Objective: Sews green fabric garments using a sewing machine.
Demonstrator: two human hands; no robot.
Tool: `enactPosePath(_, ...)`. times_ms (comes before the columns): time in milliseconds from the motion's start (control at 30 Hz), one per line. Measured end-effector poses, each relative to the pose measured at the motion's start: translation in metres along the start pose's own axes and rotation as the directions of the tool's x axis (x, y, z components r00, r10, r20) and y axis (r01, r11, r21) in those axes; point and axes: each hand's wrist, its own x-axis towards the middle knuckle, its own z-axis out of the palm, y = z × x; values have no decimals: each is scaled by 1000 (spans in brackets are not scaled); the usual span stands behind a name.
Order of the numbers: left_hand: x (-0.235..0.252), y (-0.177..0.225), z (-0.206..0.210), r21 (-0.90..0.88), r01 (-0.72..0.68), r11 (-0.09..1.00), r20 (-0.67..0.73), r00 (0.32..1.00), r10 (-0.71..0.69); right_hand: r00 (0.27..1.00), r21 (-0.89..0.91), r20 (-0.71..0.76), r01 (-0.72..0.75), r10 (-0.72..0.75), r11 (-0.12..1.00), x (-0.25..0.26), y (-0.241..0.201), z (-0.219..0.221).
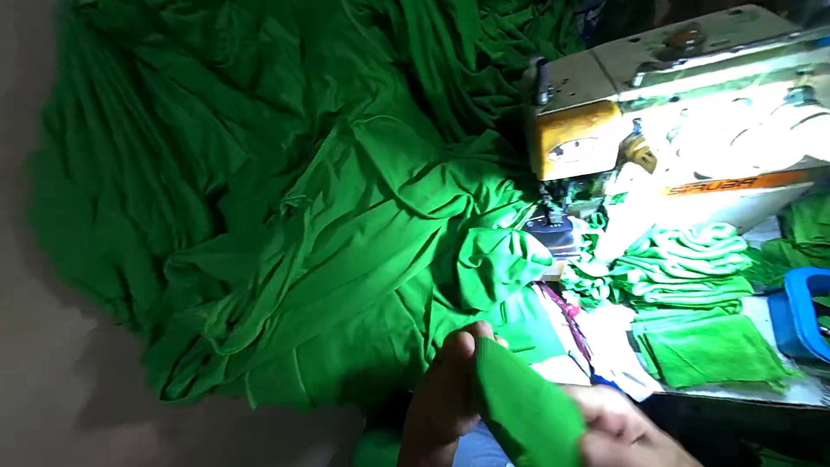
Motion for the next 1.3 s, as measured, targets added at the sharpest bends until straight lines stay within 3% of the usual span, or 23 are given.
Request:
enactPosePath(67,-5,11,-9,8,51,999,11,999,-51,1000,-243,-11,7,-10,970,5,9,5)
enactPosePath(167,-12,24,-23,442,86,893,-33,996,-80,939,-345,-263,124,-223,930,1,-24,-1)
enactPosePath(233,-16,33,-30,514,83,854,-56,996,-64,937,-312,-232,184,-263,932,3,-38,-8)
enactPosePath(333,-18,52,-34,511,30,859,-22,1000,-21,967,-297,-122,179,-223,938,9,-26,-10)
enactPosePath(400,-19,55,-35,575,-43,817,44,999,21,965,-417,-104,178,-241,891,12,-20,-14)
enactPosePath(533,-17,35,-26,700,-138,701,15,984,179,900,-719,-156,179,-407,672,19,-4,-13)
enactPosePath(633,-10,25,-29,784,-210,585,32,953,300,823,-753,-227,191,-520,630,27,10,-10)
enactPosePath(733,-1,20,-32,852,-227,471,24,917,399,800,-799,-242,156,-549,580,32,18,-11)
enactPosePath(933,35,31,-21,886,-145,441,-63,903,425,721,-825,-291,144,-629,547,53,14,-12)
enactPosePath(1033,56,32,-18,939,-66,336,-104,879,465,687,-805,-350,127,-637,580,70,7,-13)
enactPosePath(1167,78,31,-23,978,138,155,-194,870,453,679,-834,-409,-8,-609,552,95,0,-24)
enactPosePath(1300,93,21,-38,985,82,154,-151,844,514,674,-812,-504,-156,-541,563,108,-5,-34)
